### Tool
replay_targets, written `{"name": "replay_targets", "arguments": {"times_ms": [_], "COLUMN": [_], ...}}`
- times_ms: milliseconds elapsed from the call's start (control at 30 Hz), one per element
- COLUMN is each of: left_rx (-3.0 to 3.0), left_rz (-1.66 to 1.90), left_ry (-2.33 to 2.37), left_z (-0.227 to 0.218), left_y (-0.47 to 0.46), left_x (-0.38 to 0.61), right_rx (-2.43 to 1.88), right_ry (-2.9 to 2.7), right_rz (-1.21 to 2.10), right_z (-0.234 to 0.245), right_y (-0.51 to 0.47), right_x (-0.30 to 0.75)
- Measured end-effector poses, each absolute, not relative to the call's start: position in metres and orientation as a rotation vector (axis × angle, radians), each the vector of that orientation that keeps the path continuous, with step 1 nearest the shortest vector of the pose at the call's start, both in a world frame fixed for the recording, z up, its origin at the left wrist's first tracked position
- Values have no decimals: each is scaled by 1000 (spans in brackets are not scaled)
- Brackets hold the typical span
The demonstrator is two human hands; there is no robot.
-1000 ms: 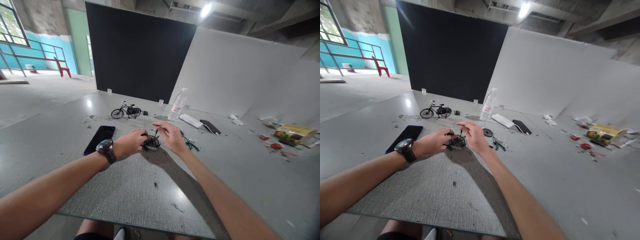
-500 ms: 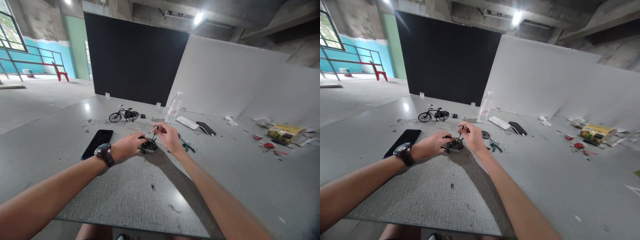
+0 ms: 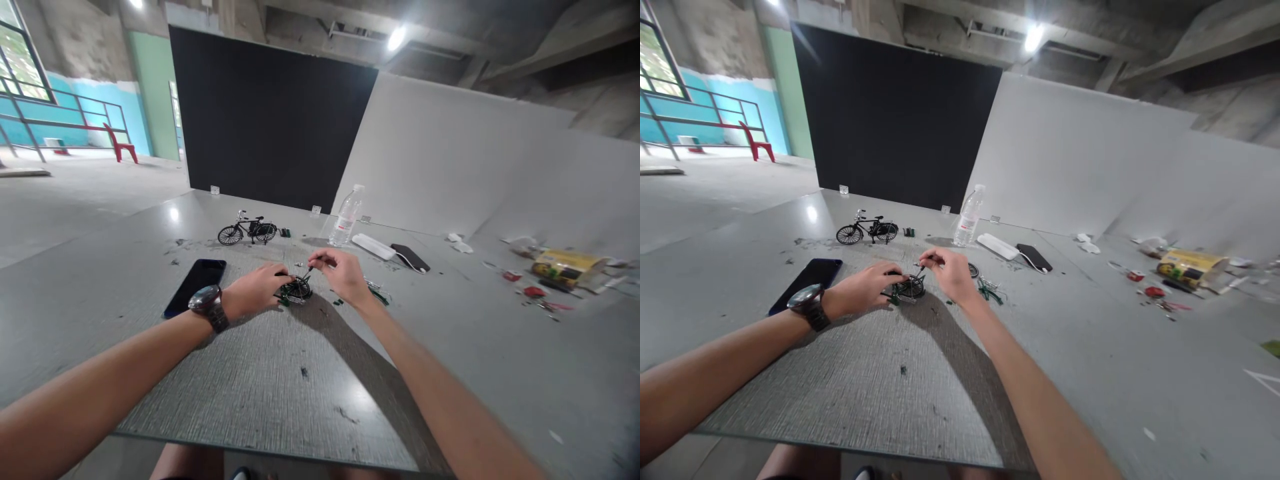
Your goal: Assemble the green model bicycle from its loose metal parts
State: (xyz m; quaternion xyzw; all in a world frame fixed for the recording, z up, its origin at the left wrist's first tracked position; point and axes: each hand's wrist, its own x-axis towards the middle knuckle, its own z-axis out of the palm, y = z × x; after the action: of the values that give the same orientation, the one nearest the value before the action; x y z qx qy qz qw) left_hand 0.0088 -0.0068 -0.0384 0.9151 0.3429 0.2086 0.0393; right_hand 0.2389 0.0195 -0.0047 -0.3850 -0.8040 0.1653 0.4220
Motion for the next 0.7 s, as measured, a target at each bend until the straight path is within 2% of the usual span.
{"name": "replay_targets", "arguments": {"times_ms": [233, 433, 700], "left_rx": [2638, 2584, 2643], "left_rz": [787, 916, 920], "left_ry": [1040, 1031, 954], "left_z": [-42, -36, -36], "left_y": [-6, -10, -10], "left_x": [8, 9, 8], "right_rx": [-941, -994, -1030], "right_ry": [-2002, -2471, -2551], "right_rz": [389, 272, 255], "right_z": [2, 1, -1], "right_y": [6, -4, -3], "right_x": [235, 228, 225]}}
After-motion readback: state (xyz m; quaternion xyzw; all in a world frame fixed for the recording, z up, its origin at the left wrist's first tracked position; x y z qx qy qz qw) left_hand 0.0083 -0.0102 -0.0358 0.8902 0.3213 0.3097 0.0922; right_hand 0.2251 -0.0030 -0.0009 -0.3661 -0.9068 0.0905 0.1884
